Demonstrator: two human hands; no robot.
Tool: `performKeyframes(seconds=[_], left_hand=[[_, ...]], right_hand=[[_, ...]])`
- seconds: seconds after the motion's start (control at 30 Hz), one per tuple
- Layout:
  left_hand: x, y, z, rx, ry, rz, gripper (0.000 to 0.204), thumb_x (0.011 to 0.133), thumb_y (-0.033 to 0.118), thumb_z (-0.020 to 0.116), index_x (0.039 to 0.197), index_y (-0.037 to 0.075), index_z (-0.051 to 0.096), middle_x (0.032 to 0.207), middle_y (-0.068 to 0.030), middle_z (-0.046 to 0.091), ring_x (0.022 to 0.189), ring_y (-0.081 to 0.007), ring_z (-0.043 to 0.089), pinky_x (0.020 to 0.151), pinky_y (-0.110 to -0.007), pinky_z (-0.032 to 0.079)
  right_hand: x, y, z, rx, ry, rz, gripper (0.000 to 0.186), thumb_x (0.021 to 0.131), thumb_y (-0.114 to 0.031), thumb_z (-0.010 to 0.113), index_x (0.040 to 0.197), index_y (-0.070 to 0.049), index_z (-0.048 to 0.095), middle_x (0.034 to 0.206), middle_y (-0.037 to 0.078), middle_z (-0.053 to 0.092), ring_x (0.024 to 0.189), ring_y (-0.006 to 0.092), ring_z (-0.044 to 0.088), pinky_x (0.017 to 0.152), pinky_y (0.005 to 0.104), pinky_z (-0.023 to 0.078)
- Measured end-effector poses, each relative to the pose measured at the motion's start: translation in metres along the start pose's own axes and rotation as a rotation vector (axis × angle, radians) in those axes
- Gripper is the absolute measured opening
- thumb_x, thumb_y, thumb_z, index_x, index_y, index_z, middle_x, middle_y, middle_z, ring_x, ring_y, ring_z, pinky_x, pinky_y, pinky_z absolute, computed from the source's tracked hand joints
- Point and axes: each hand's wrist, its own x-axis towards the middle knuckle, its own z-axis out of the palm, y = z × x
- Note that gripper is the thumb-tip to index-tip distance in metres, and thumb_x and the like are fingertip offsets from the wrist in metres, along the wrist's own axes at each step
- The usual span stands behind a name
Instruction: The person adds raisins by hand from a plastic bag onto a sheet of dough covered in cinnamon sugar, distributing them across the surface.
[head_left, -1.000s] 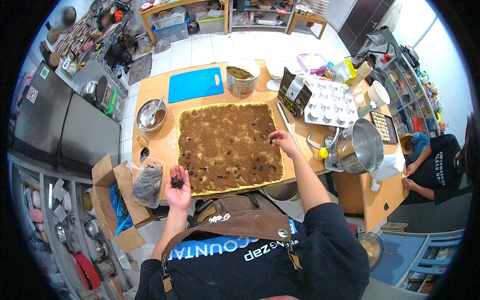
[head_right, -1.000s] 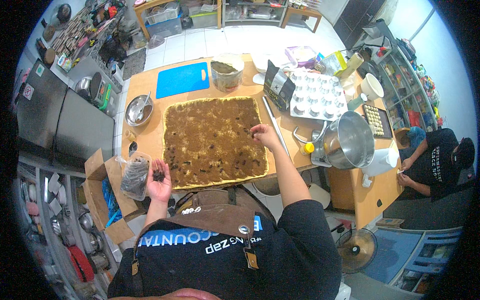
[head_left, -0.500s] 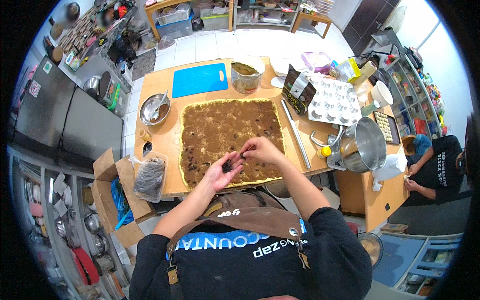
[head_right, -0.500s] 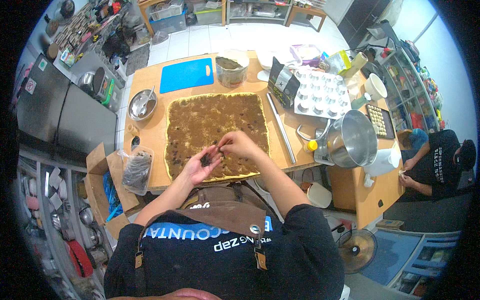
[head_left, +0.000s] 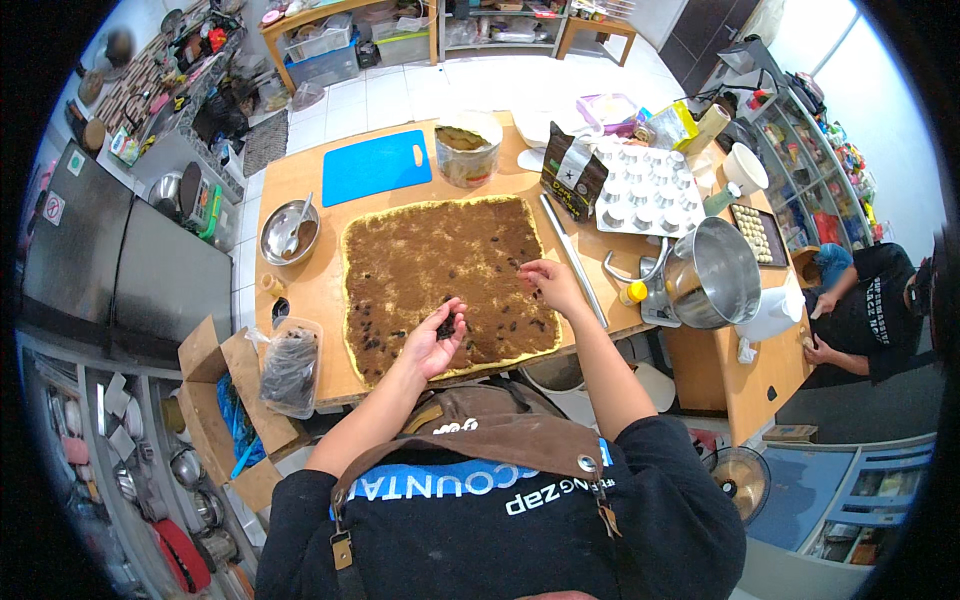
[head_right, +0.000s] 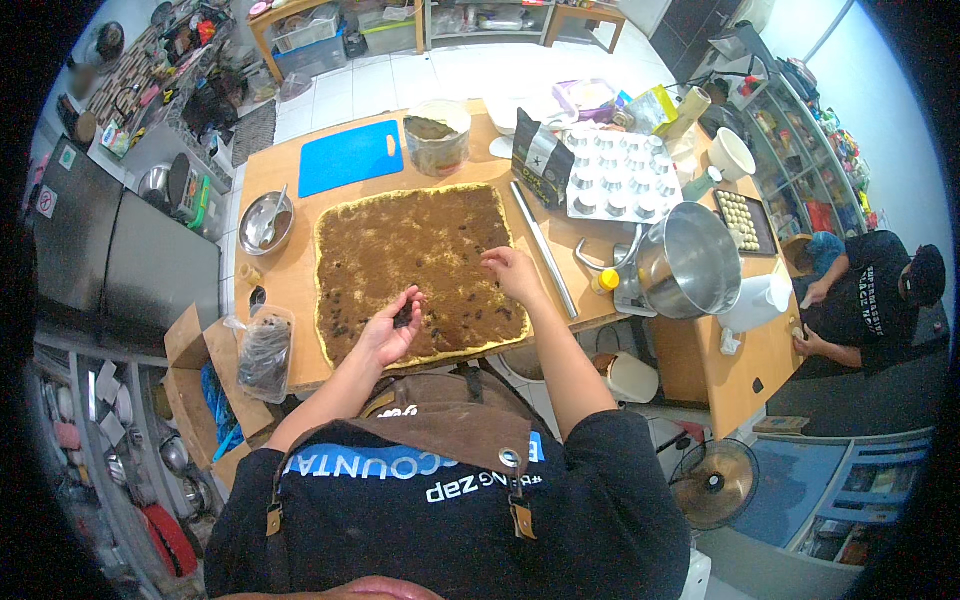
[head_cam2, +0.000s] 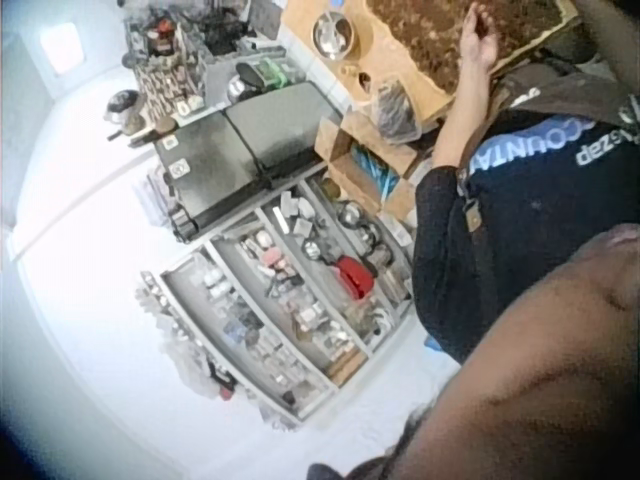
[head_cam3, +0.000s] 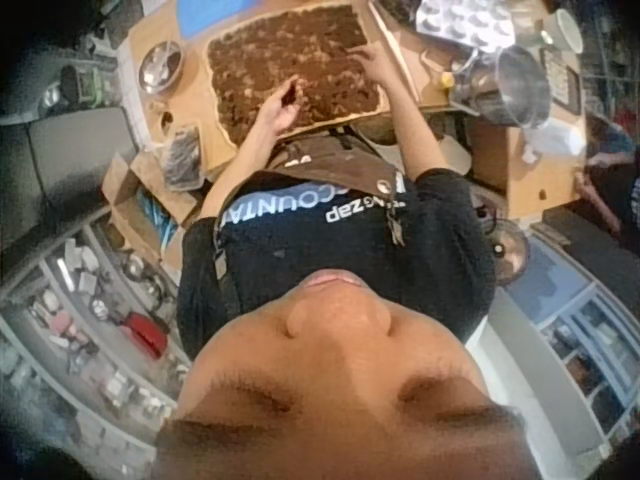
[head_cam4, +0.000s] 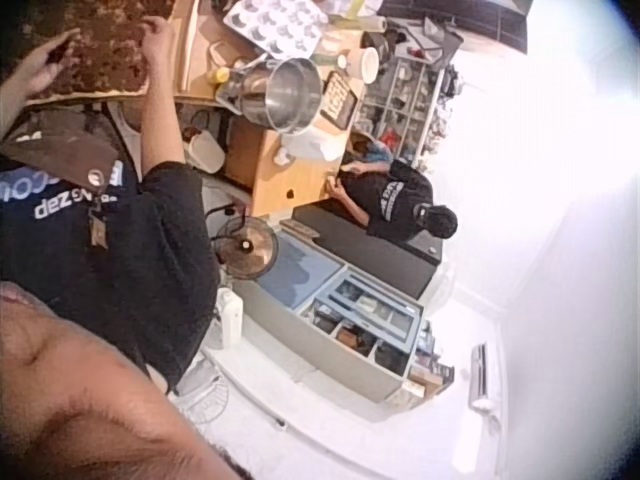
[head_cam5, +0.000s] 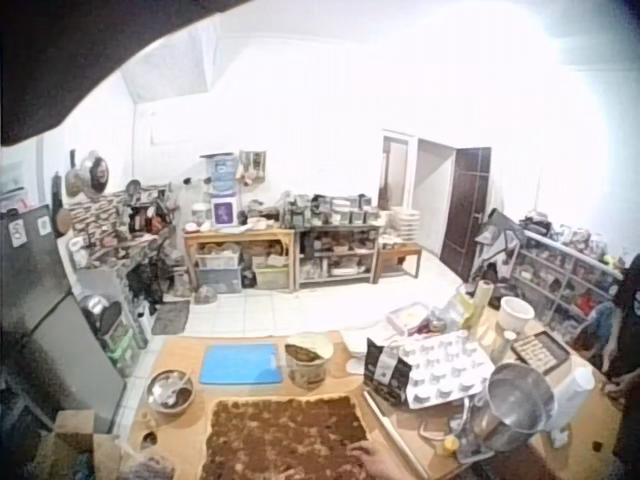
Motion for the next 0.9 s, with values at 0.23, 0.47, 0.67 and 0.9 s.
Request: performKeyframes(seconds=[0.23, 0.47, 0.67, 0.9], left_hand=[[-0.038, 0.023, -0.010, 0.003, 0.047, 0.077, 0.025, 0.086, 0.002, 0.047, 0.110, -0.003, 0.053, 0.097, -0.0110, 0.056, 0.089, -0.0193, 0.057, 0.080, -0.030, 0.052], [-0.058, 0.031, -0.015, 0.018, 0.048, 0.188, 0.021, 0.087, 0.007, 0.052, 0.107, 0.001, 0.055, 0.093, -0.0092, 0.058, 0.087, -0.0181, 0.059, 0.077, -0.029, 0.053], [-0.058, 0.023, -0.016, 0.035, 0.109, 0.217, 0.016, 0.085, 0.009, 0.057, 0.101, 0.006, 0.058, 0.087, -0.0069, 0.060, 0.083, -0.0167, 0.060, 0.070, -0.028, 0.054], [-0.057, 0.016, -0.006, 0.260, 0.102, 0.169, 0.016, 0.082, 0.017, 0.063, 0.094, 0.009, 0.058, 0.080, -0.0011, 0.059, 0.068, -0.0091, 0.057, 0.057, -0.019, 0.050]], right_hand=[[-0.007, -0.025, -0.010, -0.394, 0.176, 0.102, 0.016, 0.079, -0.013, 0.064, 0.090, -0.002, 0.064, 0.078, 0.010, 0.065, 0.069, 0.0144, 0.063, 0.058, 0.0290, 0.047], [0.007, -0.018, -0.010, -0.368, 0.303, -0.031, 0.019, 0.076, -0.019, 0.067, 0.086, -0.003, 0.065, 0.078, 0.010, 0.064, 0.075, 0.0185, 0.061, 0.066, 0.0279, 0.047], [-0.008, -0.057, 0.056, -0.355, 0.045, -0.283, 0.021, 0.080, -0.017, 0.062, 0.097, -0.004, 0.064, 0.089, 0.010, 0.063, 0.077, 0.0184, 0.061, 0.069, 0.0278, 0.047], [-0.058, -0.103, 0.121, -0.177, -0.350, -0.402, 0.023, 0.075, -0.013, 0.068, 0.093, -0.002, 0.063, 0.083, 0.010, 0.063, 0.075, 0.0159, 0.060, 0.067, 0.0283, 0.048]])
